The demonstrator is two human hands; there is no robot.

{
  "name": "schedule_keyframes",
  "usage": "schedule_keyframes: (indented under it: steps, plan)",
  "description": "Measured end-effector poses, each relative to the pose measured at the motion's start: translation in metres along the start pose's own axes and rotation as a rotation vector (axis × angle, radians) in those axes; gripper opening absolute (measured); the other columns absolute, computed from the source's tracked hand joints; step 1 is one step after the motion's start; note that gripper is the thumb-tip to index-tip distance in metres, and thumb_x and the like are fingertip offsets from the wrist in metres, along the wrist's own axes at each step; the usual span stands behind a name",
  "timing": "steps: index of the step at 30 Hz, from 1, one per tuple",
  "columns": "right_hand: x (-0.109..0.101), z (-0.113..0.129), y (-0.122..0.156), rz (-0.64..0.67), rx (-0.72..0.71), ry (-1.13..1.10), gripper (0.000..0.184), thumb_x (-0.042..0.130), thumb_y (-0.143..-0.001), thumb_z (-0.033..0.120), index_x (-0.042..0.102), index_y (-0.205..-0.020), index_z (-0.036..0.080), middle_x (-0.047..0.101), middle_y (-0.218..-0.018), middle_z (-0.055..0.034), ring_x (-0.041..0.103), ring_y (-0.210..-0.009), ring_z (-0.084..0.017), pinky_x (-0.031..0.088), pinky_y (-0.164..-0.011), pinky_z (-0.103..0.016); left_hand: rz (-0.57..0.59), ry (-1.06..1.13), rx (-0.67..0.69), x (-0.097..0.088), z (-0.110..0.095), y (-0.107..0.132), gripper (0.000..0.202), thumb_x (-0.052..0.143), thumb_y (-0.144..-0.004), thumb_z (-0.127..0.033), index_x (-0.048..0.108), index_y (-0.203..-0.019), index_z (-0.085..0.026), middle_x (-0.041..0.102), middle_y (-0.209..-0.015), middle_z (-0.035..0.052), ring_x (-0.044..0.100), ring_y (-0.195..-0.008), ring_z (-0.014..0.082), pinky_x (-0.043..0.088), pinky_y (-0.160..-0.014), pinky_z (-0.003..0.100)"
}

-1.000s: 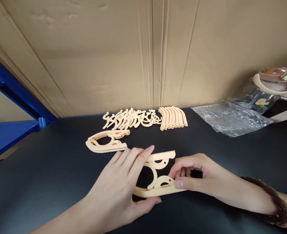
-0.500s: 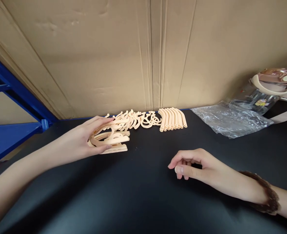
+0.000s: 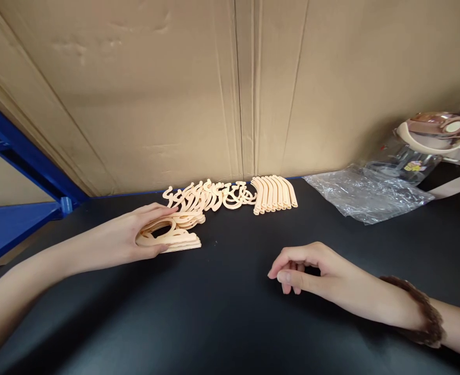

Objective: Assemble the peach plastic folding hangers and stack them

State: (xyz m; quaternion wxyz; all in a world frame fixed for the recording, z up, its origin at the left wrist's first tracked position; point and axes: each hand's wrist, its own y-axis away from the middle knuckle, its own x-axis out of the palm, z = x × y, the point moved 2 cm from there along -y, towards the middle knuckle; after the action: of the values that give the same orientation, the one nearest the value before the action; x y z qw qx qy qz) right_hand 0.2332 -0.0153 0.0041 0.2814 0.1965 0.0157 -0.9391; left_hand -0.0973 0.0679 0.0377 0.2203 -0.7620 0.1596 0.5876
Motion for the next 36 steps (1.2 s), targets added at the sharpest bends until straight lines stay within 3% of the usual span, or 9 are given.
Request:
schedule_keyframes:
  steps: [4, 14, 20, 27, 36]
  plan:
    - [0.000, -0.001, 0.000, 0.002, -0.008, 0.005, 0.030, 0.052, -0.093, 0.045, 0.068, -0.094, 0.019, 0.067, -0.077, -0.0007, 0.062, -0.072, -0.013, 0.045, -0.065, -0.023, 0.041, -0.021, -0.013, 0.001, 0.006, 0.001, 0.059, 0.050, -0.084, -0.049, 0.048, -0.134, -0.019, 0.052, -0.136, 0.0064, 0.054, -0.116, 0.0266, 0.040, -0.100, 0.038]
    - [-0.001, 0.000, 0.001, 0.002, -0.007, 0.021, 0.030, 0.052, -0.093, 0.044, 0.068, -0.094, 0.019, 0.067, -0.078, -0.0007, 0.062, -0.073, -0.013, 0.045, -0.065, -0.023, 0.033, -0.015, 0.039, -0.005, -0.011, -0.002, 0.047, 0.049, -0.087, -0.046, 0.055, -0.127, -0.021, 0.060, -0.121, 0.0017, 0.060, -0.104, 0.0215, 0.046, -0.092, 0.033]
    - [0.000, -0.001, -0.001, 0.004, -0.005, 0.032, 0.031, 0.051, -0.093, 0.045, 0.068, -0.094, 0.019, 0.068, -0.077, -0.0010, 0.062, -0.072, -0.013, 0.045, -0.065, -0.024, 0.061, -0.011, -0.043, -0.006, 0.004, 0.005, 0.065, 0.054, -0.083, -0.057, 0.042, -0.138, -0.024, 0.054, -0.133, 0.0033, 0.056, -0.114, 0.0258, 0.043, -0.096, 0.039]
    - [0.000, -0.001, -0.001, 0.012, 0.014, 0.042, 0.031, 0.050, -0.093, 0.044, 0.068, -0.094, 0.019, 0.067, -0.078, -0.0016, 0.062, -0.072, -0.014, 0.046, -0.065, -0.024, 0.004, -0.023, -0.100, -0.008, 0.007, 0.006, 0.066, 0.049, -0.078, -0.070, 0.056, -0.123, -0.022, 0.067, -0.108, 0.0000, 0.065, -0.093, 0.0246, 0.050, -0.081, 0.033]
    - [0.000, -0.001, -0.001, 0.013, 0.006, 0.035, 0.030, 0.051, -0.094, 0.043, 0.068, -0.094, 0.018, 0.067, -0.077, -0.0015, 0.062, -0.072, -0.013, 0.046, -0.066, -0.024, 0.042, -0.003, -0.122, -0.008, 0.007, 0.004, 0.052, 0.052, -0.083, -0.060, 0.056, -0.120, -0.023, 0.068, -0.103, -0.0027, 0.066, -0.090, 0.0231, 0.050, -0.077, 0.031]
